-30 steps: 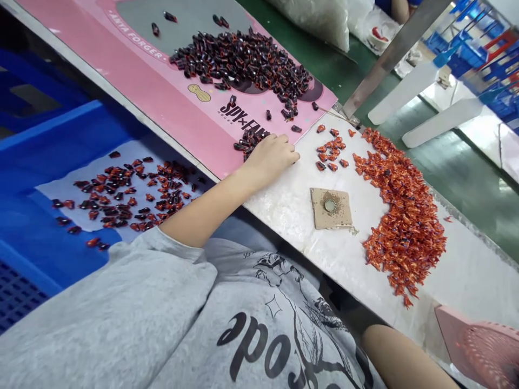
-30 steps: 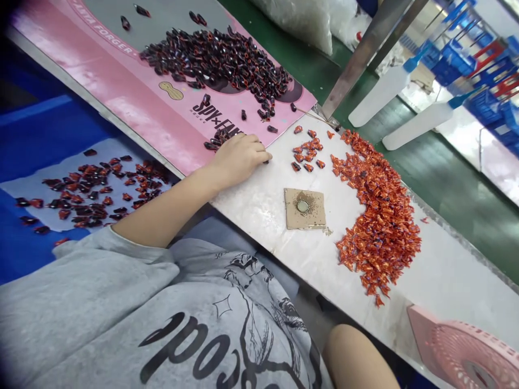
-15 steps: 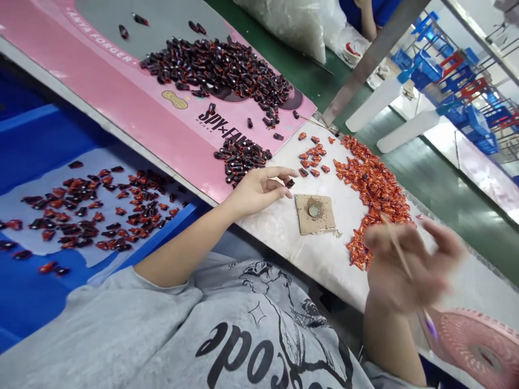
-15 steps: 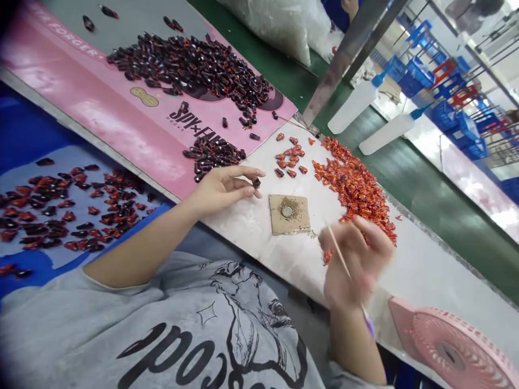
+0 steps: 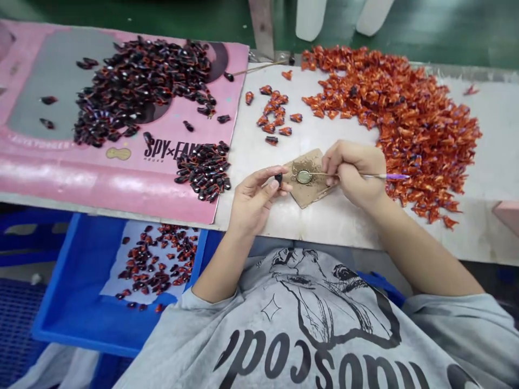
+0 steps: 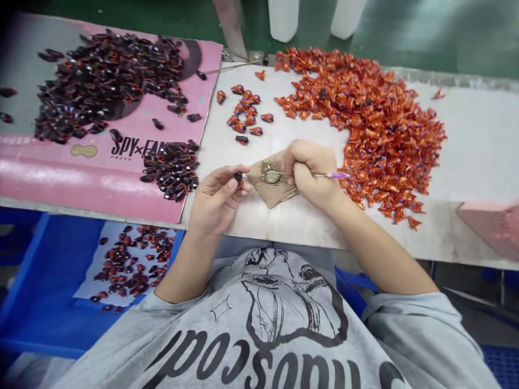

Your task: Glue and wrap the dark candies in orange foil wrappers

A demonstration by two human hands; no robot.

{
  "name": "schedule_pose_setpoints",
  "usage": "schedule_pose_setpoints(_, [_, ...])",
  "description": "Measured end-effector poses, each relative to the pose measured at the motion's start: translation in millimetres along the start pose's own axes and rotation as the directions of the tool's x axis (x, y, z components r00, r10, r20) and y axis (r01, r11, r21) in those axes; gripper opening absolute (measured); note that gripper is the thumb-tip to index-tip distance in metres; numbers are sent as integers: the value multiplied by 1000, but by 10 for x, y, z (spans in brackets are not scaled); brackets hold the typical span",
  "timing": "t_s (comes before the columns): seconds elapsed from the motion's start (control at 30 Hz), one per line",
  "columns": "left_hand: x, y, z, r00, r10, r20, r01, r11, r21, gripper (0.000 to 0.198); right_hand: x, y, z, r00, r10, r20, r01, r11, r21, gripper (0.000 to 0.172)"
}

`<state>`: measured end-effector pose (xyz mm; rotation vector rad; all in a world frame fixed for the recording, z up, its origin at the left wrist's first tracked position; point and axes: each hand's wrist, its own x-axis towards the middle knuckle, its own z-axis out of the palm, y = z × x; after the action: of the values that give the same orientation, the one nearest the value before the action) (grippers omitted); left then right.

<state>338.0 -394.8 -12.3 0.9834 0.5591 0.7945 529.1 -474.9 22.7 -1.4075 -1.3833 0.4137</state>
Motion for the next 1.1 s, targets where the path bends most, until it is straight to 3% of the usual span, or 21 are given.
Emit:
schedule_pose_setpoints(0.17, [-55, -9, -7, 997, -28, 77, 23, 998, 61, 35, 12, 67, 34, 989, 39, 143, -28, 997, -77, 19])
schedule_pose_setpoints(0.33, [-182, 34, 85, 989, -134, 62, 130, 990, 63, 34, 20, 57, 31, 979, 58, 193, -39, 994, -104, 23])
schedule_pose_setpoints(0.53, [-249, 35, 164, 970, -179, 162, 178, 984, 18, 28, 58, -11, 25, 974, 94, 206, -70, 990, -120, 23])
schedule_pose_setpoints(0.7, [-257, -19, 118, 980, -133, 149, 125, 990, 61, 28, 70, 27, 7, 966, 113, 231, -106, 994, -42, 25])
schedule_pose_setpoints(0.87, [-242, -91, 124, 993, -112, 25, 111, 994, 22, 30, 39, 11, 18, 943, 225, 247, -252, 964, 87, 28])
schedule_pose_setpoints(1.0, [-215, -98, 161, 995, -97, -12, 96, 994, -56, 29, 16, -70, 33, 915, 379, 136, -403, 863, 306, 28])
schedule_pose_setpoints(1.1, [-191, -91, 180, 996, -87, 9, 88, 989, -122, 25, 24, -91, 33, 898, 438, 35, -397, 774, 494, 26])
